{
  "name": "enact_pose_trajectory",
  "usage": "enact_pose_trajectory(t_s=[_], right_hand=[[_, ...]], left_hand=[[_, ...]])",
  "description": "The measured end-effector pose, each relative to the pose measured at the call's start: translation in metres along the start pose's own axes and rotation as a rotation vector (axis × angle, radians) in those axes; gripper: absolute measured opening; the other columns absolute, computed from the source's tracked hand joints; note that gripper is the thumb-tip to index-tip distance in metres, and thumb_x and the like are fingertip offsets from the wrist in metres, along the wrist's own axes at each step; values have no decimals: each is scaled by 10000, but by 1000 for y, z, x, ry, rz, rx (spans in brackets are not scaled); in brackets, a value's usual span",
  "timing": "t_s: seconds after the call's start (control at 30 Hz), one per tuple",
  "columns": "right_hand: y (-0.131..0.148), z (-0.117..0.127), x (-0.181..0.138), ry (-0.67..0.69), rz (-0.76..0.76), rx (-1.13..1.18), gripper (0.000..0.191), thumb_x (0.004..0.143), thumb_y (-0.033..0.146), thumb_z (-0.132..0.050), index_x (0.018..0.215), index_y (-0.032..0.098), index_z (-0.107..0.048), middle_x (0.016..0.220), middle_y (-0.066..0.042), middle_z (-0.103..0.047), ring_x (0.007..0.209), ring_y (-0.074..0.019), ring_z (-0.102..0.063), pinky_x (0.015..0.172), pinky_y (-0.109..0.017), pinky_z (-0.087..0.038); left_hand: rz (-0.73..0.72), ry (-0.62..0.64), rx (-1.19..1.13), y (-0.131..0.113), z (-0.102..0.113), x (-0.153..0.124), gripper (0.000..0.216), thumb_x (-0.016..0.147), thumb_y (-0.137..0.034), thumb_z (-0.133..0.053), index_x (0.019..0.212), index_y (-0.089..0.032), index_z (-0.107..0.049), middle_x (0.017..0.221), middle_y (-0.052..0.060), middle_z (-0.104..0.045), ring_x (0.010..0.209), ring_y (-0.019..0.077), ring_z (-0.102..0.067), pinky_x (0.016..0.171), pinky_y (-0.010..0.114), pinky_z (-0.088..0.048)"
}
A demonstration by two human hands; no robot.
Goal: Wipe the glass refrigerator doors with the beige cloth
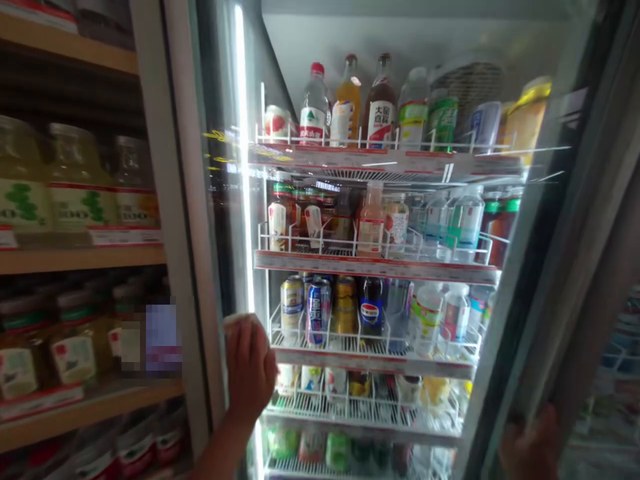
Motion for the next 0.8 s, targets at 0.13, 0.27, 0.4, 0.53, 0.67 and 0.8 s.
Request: enact_pose_trajectory(t_s=[0.13, 0.27, 0.4, 0.53, 0.67, 0.8], right_hand=[[9, 3, 1, -46, 51, -99, 820, 1003, 517, -324, 1528, -112, -363, 1299, -382, -572, 1212, -501, -596, 917, -666, -560], [11, 3, -1, -76, 61, -92, 853, 1007, 570, -305, 1542, -91, -362, 1278, -371, -587, 1147, -481, -626, 849, -634, -577], [12, 1, -7, -98, 144, -77, 813, 1019, 522, -325, 1608, -39, -287, 1309, -345, -586, 1149, -477, -634, 846, -632, -578], [9, -1, -9, -101, 155, -75, 808, 1016, 507, -325, 1624, -24, -268, 1303, -338, -600, 1130, -492, -644, 829, -662, -577], [9, -1, -7, -92, 125, -81, 834, 1021, 536, -290, 1629, -35, -257, 1278, -345, -608, 1098, -492, -648, 823, -663, -574], [12, -2, -8, -71, 123, -71, 842, 1027, 550, -283, 1623, -44, -268, 1237, -343, -612, 1073, -483, -646, 801, -638, -574]], left_hand=[[18, -51, 21, 24, 4, 83, 685, 1064, -177, -441, 1694, -146, -173, 1723, 189, -193, 1584, 390, -209, 1294, 610, -231], [79, -83, -11, -1, 0, 93, 699, 1066, -180, -439, 1701, -191, -146, 1743, 143, -148, 1603, 361, -154, 1310, 600, -181], [-3, -22, -63, -52, -14, 46, 749, 1032, -129, -480, 1701, -200, -150, 1754, 85, -125, 1616, 294, -126, 1339, 486, -146], [-76, -17, -62, -48, -14, 70, 713, 1053, -175, -470, 1699, -228, -172, 1747, 68, -168, 1604, 292, -189, 1331, 486, -190], [38, -91, -28, -21, -6, 127, 681, 1080, -189, -420, 1703, -208, -146, 1747, 95, -162, 1600, 341, -177, 1319, 554, -193], [17, -69, -48, -58, -15, 114, 687, 1083, -200, -412, 1703, -169, -119, 1752, 117, -111, 1611, 346, -121, 1330, 539, -157]])
Point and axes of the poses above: each hand's wrist, its own x-axis towards the middle knuckle, its own z-axis out of the back of the hand, y = z × x, the point moved 7 cm from there along x, towards the middle knuckle
